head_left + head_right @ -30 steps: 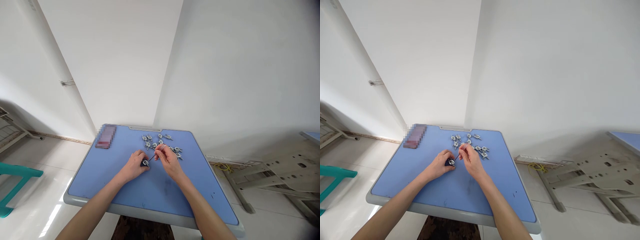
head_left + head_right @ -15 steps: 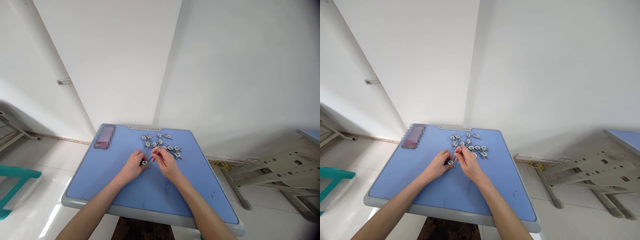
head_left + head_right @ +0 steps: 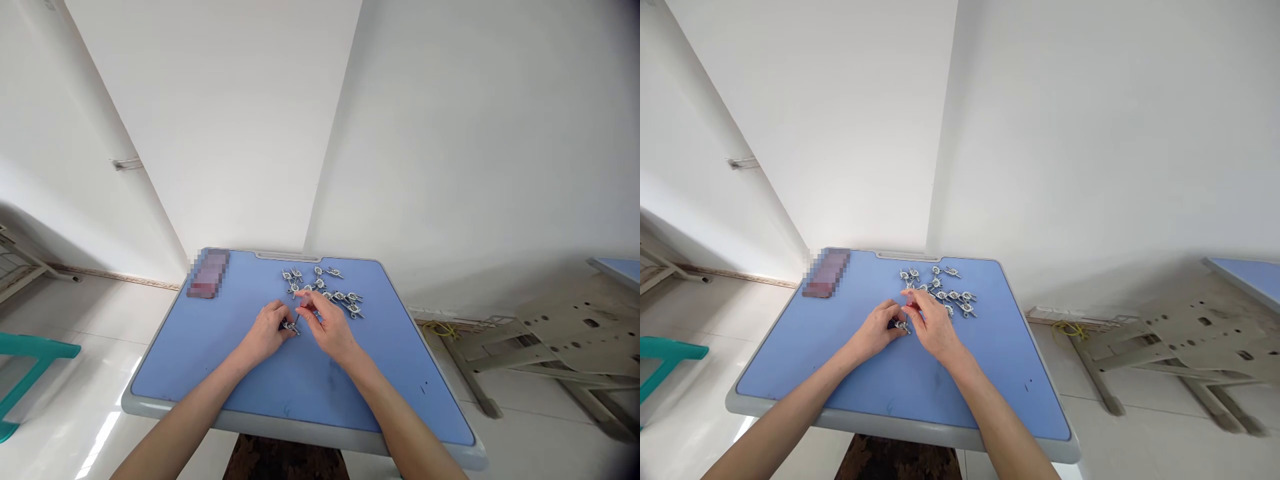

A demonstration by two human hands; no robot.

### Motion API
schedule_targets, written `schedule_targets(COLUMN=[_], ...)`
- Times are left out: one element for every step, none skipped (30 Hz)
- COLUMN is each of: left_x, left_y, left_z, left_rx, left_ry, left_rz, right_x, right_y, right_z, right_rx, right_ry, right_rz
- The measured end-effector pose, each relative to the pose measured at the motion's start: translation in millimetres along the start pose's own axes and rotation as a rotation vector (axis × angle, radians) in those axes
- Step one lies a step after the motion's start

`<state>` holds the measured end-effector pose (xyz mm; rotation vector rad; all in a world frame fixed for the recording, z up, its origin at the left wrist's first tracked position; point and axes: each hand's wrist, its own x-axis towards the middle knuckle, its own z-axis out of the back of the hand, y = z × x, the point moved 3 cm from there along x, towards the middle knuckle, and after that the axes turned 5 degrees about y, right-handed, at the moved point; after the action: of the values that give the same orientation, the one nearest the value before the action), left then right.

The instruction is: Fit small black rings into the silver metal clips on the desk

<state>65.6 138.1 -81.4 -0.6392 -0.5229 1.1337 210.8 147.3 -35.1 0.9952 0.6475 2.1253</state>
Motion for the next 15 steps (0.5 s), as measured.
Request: schedule_targets(left_x=[-0.2,-0.3,-0.2,-0.1,0.2,0.5,0.8,1.1,1.3,1.3,1.3,1.1,0.9,0.7,0.5], left_y=[-0.6,-1.0,-1.3,-1.3,-1.1,-0.7,-0.2,0.3,0.7,0.9,1.0,0.8,0.5,0.0,-0.6], left_z=[0.4,0.6,0.7,0.7,0.5,0.2,-0.2,-0.5,-0.7,-0.8,-0.7,-0.6,-0.4,-0.1,0.2], left_rx=[-0.003,-0.006,-0.008,-0.011,-0.014,-0.016,-0.017,-0.018,-0.02,-0.023,-0.026,-0.029,-0.03,-0.031,-0.032], left_ry=[0.004,0.007,0.008,0.009,0.008,0.008,0.006,0.005,0.004,0.003,0.002,0.001,0.003,0.004,0.005], left_rz=[0.006,0.011,0.013,0.012,0.01,0.006,0.003,0.001,0.001,0.003,0.006,0.01,0.015,0.019,0.023], right_x=[0.1,0.0,-0.1,-0.2,-0.2,-0.2,-0.2,-0.1,0.0,0.1,0.3,0.4,0.4,0.5,0.5], right_y=[-1.4,-2.6,-3.4,-3.7,-3.5,-2.9,-2.2,-1.3,-0.4,0.5,1.2,1.6,1.9,1.9,1.9], right_z=[0.5,1.1,1.5,1.9,1.9,1.7,1.5,1.2,0.8,0.6,0.4,0.4,0.8,1.5,2.4], right_rx=[0.002,0.003,0.002,-0.004,-0.016,-0.031,-0.047,-0.062,-0.073,-0.079,-0.08,-0.077,-0.071,-0.063,-0.055], right_ry=[-0.019,-0.035,-0.046,-0.048,-0.039,-0.02,-0.001,0.014,0.023,0.024,0.015,-0.004,-0.036,-0.076,-0.117], right_rz=[-0.019,-0.033,-0.038,-0.034,-0.025,-0.016,-0.007,0.001,0.011,0.024,0.037,0.048,0.055,0.057,0.053])
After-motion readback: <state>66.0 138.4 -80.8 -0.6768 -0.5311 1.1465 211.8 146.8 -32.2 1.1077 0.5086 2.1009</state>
